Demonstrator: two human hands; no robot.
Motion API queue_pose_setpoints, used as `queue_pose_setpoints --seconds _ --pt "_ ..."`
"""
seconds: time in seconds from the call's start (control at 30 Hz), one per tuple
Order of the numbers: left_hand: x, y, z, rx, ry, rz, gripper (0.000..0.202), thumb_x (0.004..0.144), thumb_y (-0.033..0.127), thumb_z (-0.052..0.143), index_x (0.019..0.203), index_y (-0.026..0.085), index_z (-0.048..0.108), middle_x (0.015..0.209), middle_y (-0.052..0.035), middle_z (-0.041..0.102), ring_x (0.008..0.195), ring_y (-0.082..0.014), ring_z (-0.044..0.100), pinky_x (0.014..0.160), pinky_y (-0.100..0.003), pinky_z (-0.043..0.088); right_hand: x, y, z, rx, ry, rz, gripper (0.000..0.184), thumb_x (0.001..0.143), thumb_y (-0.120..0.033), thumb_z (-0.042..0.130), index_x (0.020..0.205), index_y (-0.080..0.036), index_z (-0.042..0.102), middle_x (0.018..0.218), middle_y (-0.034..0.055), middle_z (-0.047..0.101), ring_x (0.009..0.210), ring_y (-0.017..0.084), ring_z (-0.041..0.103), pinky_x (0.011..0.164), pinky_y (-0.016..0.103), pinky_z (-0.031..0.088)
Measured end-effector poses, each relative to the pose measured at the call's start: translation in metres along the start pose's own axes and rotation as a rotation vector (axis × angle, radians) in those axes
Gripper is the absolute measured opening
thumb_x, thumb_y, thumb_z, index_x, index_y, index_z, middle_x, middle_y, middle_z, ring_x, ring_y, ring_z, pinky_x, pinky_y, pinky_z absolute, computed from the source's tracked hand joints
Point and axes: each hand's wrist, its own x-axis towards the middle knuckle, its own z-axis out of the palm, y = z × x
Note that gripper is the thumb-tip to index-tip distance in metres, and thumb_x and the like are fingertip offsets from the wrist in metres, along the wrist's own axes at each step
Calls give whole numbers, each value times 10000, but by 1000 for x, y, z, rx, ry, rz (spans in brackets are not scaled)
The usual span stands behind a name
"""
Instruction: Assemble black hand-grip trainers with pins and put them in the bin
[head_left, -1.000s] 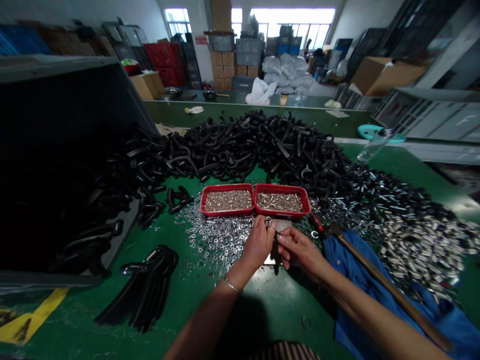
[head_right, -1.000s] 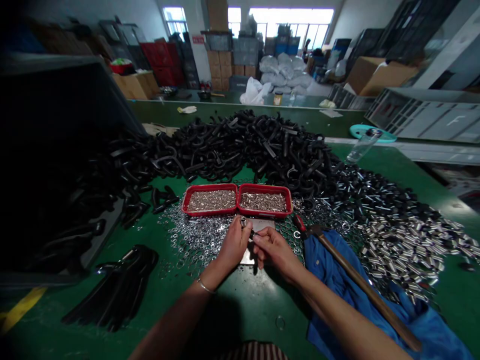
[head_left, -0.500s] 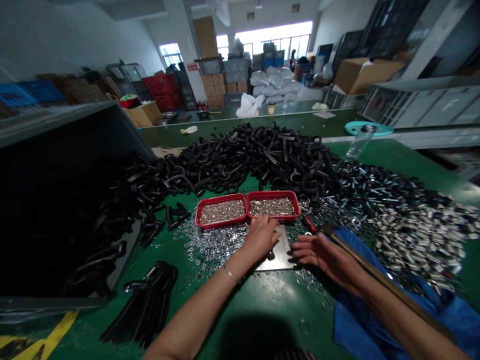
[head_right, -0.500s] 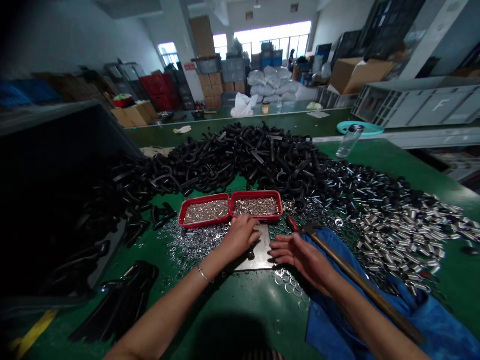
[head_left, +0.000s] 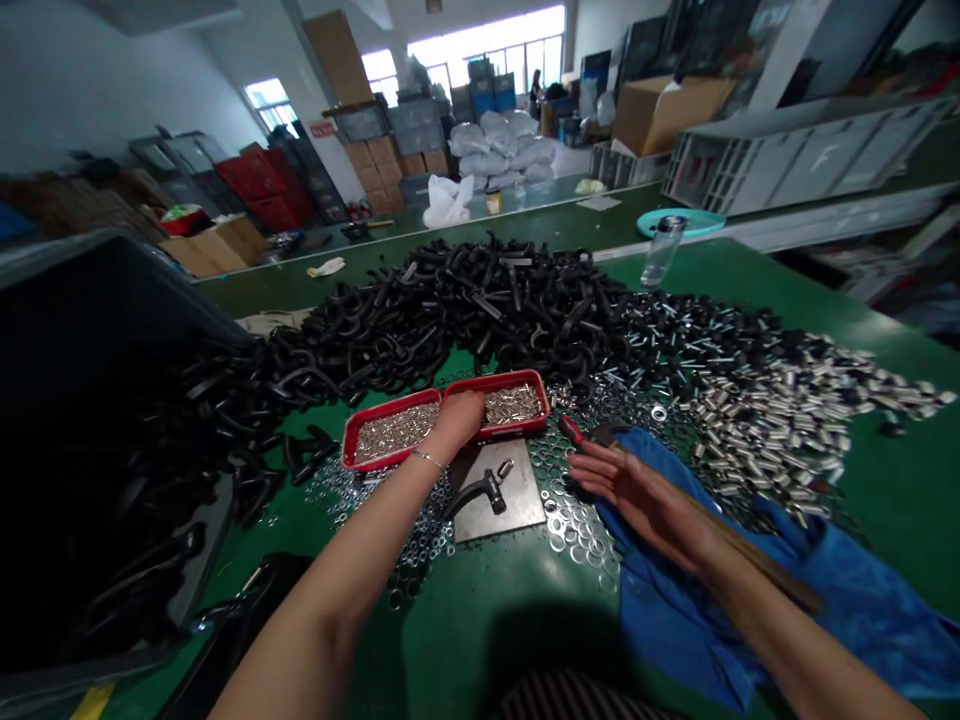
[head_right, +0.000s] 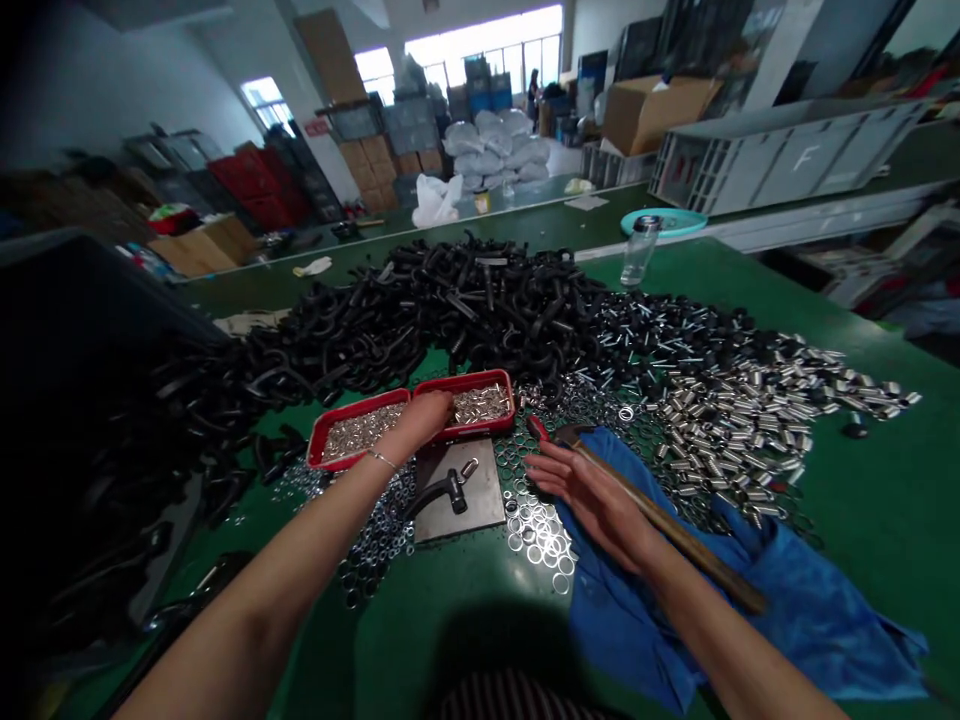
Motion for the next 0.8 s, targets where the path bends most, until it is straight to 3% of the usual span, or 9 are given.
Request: queue_pose_setpoints --seconds 0.1,0.17,0.23,0.33,0.4,0.47,0.53,0.63,0.8 --pt "-9 0 2 -75 108 5 214 935 165 482 1042 156 667 1099 -138 693 1033 -234 658 945 -339 481 -10 5 -38 -736 141 -148 429 932 -489 560 1292 -264 623 1354 99 620 1259 306 549 1118 530 354" --pt "-11 -1 5 -128 176 -28 216 963 173 445 1073 150 629 1058 -134 692 1001 -227 660 919 -335 485 -13 12 -62 -1164 231 -260 391 933 -456 542 1213 -215 671 1239 138 661 1156 338 581 1049 557 387" --pt "-12 -2 9 -169 228 -72 234 988 179 400 1120 125 585 997 -140 690 948 -228 664 868 -336 494 -15 20 -78 -1435 276 -305 423 953 -432 477 1193 -147 676 1085 177 674 995 338 611 926 532 455" --pt "-21 -4 10 -288 365 -91 222 1003 192 387 1127 128 559 1007 -128 670 949 -214 647 862 -331 490 -18 28 -87 -1627 263 -278 474 969 -405 426 1238 -77 638 915 171 638 827 305 597 781 449 490" --pt "-37 -5 9 -434 487 -29 165 988 196 442 1056 162 589 1039 -100 655 1002 -199 622 913 -326 473 -19 28 -87 -1664 242 -253 463 972 -388 413 1247 -81 622 874 155 621 797 294 591 754 424 483" --pt "-58 -5 8 -586 527 30 95 954 196 523 968 185 617 1011 -64 657 1003 -188 612 922 -313 464 -15 24 -88 -1644 204 -203 397 957 -384 438 1164 -116 646 853 145 621 774 286 597 732 407 473" --pt "-80 -4 8 -707 445 24 43 919 220 594 912 189 623 919 -30 667 908 -173 626 839 -282 474 -6 15 -91 -1560 143 -121 293 915 -390 509 1011 -156 656 831 136 636 737 269 605 691 381 460" --pt "-104 -2 13 -812 283 -32 126 891 294 646 841 182 617 786 3 658 733 -150 609 691 -247 442 12 -3 -97 -1342 65 90 224 839 -404 602 872 -183 627 779 121 663 656 234 610 613 344 434" --pt "-113 6 29 -666 207 -90 196 916 334 610 794 179 608 797 -20 652 757 -167 596 699 -260 404 26 -33 -89 -787 -83 474 383 883 -561 548 757 -202 594 643 44 615 482 132 502 477 276 357"
